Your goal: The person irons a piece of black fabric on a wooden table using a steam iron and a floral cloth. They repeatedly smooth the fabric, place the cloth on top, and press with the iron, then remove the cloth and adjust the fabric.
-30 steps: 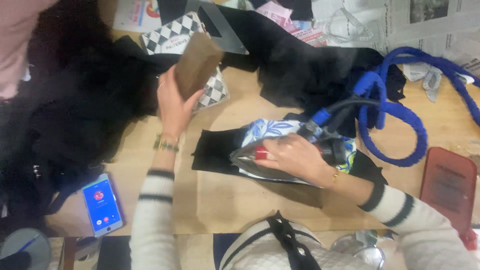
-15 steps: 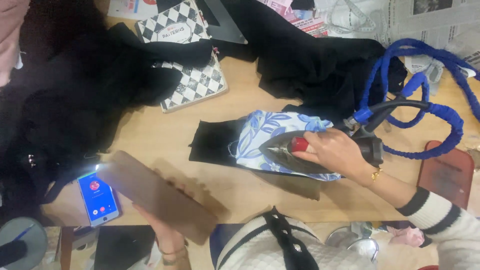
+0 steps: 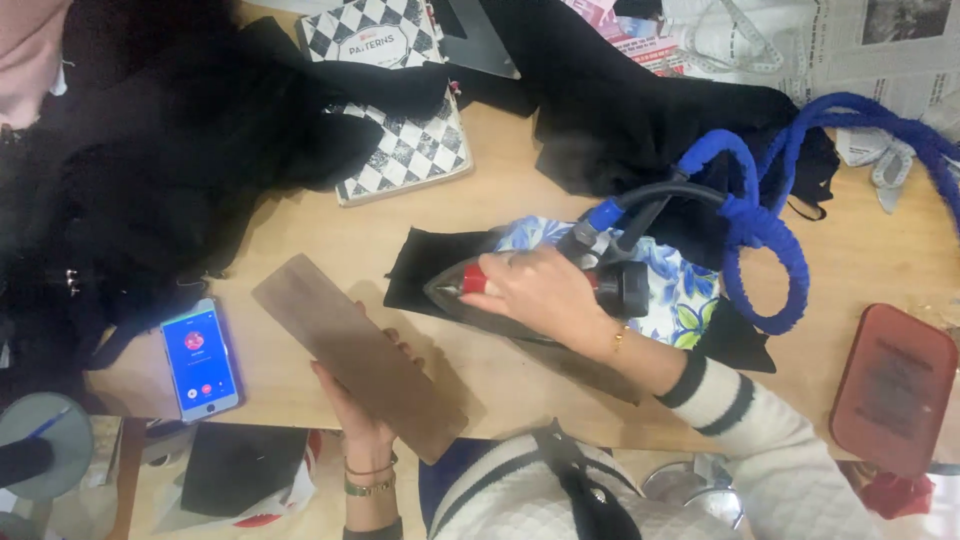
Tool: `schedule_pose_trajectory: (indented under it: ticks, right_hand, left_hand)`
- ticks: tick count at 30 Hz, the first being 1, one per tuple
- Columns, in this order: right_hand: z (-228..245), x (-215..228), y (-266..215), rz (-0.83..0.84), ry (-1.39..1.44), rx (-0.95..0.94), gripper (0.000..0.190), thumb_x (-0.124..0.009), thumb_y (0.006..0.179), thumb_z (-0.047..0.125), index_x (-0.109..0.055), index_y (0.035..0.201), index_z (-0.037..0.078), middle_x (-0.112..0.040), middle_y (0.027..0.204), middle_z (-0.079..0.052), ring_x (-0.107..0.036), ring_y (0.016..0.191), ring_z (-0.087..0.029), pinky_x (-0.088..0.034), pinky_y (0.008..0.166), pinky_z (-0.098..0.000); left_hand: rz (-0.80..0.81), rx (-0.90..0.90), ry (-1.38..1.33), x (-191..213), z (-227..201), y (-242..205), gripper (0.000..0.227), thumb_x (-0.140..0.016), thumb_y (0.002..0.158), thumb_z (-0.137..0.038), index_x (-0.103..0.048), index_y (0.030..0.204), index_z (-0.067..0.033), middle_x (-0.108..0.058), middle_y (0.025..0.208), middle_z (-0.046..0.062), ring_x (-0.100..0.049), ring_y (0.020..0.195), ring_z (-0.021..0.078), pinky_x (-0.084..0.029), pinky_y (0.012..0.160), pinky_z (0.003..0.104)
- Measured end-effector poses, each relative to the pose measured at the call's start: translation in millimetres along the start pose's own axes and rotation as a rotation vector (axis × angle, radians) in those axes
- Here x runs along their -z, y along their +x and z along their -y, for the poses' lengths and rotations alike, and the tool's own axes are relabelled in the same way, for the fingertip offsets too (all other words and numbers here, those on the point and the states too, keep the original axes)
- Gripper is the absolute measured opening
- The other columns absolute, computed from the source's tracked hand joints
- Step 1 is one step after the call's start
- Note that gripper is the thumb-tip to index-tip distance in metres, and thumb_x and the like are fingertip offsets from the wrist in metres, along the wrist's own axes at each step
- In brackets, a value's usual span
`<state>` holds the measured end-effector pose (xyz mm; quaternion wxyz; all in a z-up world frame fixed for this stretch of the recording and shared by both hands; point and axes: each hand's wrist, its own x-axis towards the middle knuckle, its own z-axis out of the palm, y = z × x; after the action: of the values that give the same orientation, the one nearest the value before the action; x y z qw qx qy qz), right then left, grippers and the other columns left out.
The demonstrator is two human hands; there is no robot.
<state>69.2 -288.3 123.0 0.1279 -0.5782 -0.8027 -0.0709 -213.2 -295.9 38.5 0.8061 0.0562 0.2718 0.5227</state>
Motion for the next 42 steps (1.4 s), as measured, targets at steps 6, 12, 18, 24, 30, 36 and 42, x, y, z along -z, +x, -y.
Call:
schedule_pose_trajectory:
  ticks: [6,12,18,24,30,36,42]
  right_hand:
    - [-30,18,-43,0.057,-0.177,0.099,0.054,-0.056,0.101,0.065,-0.064,0.094,0.011,-0.060,0.058,0.000,-0.058,0.047,-0.015,-0.046,0.052,-0.0310]
    - [-77,60,-111,0.009,-0.311,0.211,0.012,-0.064,0.104,0.034,-0.059,0.104,0.024,-0.052,0.071,0.002,-0.046,0.049,-0.012,-0.046,0.051,-0.0292]
    - [-137,34,-230,0.141,-0.286,-0.167,0.044,-0.057,0.097,0.060,-0.052,0.093,0.017,-0.048,0.062,-0.003,-0.057,0.049,-0.027,-0.044,0.050,-0.0400]
    - [-171,52,-336,0.200,-0.400,0.023,0.033,-0.072,0.093,0.010,-0.059,0.112,0.034,-0.062,0.104,-0.010,-0.054,0.053,-0.025,-0.046,0.045,-0.0353]
    - [-188,69,-441,0.400,-0.458,-0.552,0.051,-0.054,0.090,0.065,-0.059,0.116,0.022,-0.065,0.068,-0.003,-0.070,0.072,-0.025,-0.056,0.063,-0.0362]
    - [-218,81,-531,0.533,-0.577,-0.808,0.051,-0.039,0.098,0.067,-0.062,0.113,0.024,-0.070,0.077,-0.008,-0.073,0.081,-0.026,-0.056,0.068,-0.0352]
    - [-236,70,-569,0.457,-0.651,-0.927,0.050,-0.048,0.102,0.068,-0.065,0.116,0.023,-0.070,0.076,-0.007,-0.075,0.085,-0.027,-0.057,0.071,-0.0355]
  left_hand:
    - [0.158,0.048,0.121,-27,-13,-2,0.068,-0.074,0.084,-0.064,-0.064,0.122,-0.0091,-0.073,0.111,0.011,-0.070,0.102,0.0303,-0.058,0.091,0.045]
    - [-0.148,-0.041,1.125,-34,-9,19,0.059,-0.050,0.094,-0.036,-0.049,0.146,-0.0074,-0.060,0.140,0.009,-0.056,0.127,0.0223,-0.045,0.111,0.038]
    - [0.756,-0.376,1.737,-129,40,43,0.087,-0.060,0.090,-0.058,-0.032,0.157,-0.0097,-0.046,0.157,0.013,-0.048,0.135,0.0308,-0.035,0.113,0.047]
    - [1.439,-0.894,2.335,-158,132,66,0.095,-0.057,0.092,-0.073,-0.024,0.162,-0.0198,-0.063,0.128,0.017,-0.062,0.111,0.0278,-0.048,0.089,0.044]
    - [1.596,-0.733,2.423,-138,190,82,0.087,-0.059,0.092,-0.066,-0.027,0.161,-0.0228,-0.058,0.142,0.016,-0.058,0.122,0.0309,-0.044,0.100,0.050]
    - [1.515,-0.609,2.465,-149,188,74,0.084,-0.058,0.093,-0.066,-0.029,0.160,-0.0252,-0.059,0.139,0.016,-0.057,0.125,0.0322,-0.043,0.104,0.053]
    - [1.532,-0.681,2.510,-146,190,76,0.087,-0.054,0.092,-0.071,-0.027,0.161,-0.0237,-0.060,0.139,0.016,-0.059,0.122,0.0312,-0.046,0.100,0.052]
